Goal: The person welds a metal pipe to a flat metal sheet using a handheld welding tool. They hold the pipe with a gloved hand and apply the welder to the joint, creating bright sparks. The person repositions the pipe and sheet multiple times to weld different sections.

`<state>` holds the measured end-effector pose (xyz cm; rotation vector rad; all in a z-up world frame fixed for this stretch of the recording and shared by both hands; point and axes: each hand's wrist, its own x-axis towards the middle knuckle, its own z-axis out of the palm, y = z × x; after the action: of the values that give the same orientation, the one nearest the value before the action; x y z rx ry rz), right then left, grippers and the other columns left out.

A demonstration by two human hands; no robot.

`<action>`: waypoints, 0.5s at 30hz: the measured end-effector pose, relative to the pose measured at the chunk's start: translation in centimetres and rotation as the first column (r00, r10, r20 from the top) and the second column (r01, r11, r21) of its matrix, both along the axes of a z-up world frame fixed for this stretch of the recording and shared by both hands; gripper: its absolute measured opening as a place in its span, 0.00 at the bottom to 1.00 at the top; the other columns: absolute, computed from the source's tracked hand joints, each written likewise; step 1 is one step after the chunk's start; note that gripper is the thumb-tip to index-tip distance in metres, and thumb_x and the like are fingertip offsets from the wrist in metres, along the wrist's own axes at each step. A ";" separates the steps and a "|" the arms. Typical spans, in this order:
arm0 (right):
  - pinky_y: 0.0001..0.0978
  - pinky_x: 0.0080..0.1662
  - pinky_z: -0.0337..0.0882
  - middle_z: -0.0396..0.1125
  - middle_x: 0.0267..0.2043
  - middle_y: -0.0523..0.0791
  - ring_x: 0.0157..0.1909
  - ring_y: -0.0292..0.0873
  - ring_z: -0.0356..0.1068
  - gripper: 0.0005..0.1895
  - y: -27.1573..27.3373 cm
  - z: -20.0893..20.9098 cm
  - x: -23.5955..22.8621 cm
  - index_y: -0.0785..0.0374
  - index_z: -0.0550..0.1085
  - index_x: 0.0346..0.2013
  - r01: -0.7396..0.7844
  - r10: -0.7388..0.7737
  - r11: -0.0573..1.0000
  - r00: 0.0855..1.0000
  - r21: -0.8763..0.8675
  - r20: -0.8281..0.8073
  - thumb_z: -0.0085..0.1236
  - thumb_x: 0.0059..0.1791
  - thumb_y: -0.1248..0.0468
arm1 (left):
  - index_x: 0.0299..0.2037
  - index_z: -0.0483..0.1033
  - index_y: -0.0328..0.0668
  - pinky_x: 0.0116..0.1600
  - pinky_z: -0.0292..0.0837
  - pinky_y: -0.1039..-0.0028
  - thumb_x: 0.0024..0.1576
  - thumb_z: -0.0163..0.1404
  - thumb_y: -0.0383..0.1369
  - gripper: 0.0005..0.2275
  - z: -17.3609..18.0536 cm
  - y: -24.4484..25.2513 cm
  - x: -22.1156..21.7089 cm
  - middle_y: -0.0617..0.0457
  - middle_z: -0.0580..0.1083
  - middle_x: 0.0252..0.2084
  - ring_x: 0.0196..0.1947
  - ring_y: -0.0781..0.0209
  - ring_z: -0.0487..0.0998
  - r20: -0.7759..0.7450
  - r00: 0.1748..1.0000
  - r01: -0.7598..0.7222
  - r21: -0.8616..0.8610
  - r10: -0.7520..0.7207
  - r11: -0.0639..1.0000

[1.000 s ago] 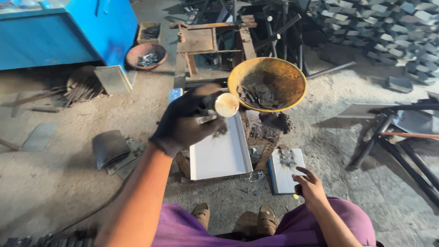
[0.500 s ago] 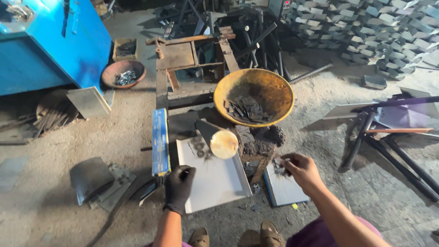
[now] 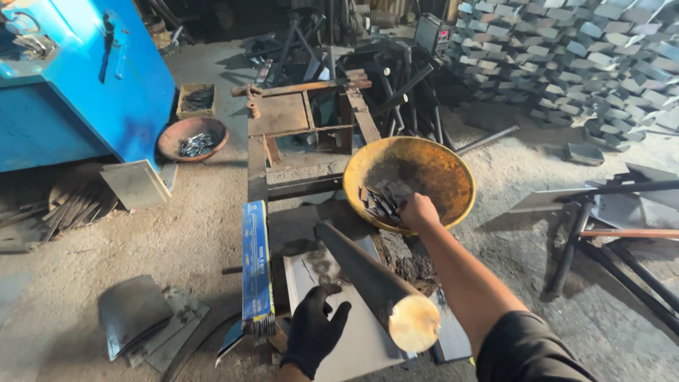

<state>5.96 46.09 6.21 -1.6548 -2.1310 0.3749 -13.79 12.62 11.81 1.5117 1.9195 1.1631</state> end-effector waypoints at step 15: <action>0.44 0.47 0.75 0.75 0.37 0.56 0.43 0.55 0.76 0.17 1.9 -1.9 -0.1 0.64 0.80 0.40 0.143 -0.121 0.987 0.957 0.067 -0.263 0.65 0.46 0.54 | 0.44 0.80 0.42 0.36 0.78 0.69 0.51 0.61 0.35 0.12 -2.8 -0.6 -0.5 0.50 0.81 0.39 0.29 0.58 0.82 0.062 0.997 0.040 0.004 -0.040 0.999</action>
<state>5.85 47.99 4.30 -1.5945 -1.8114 0.4268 -14.26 11.97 8.97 1.4911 1.8400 1.1819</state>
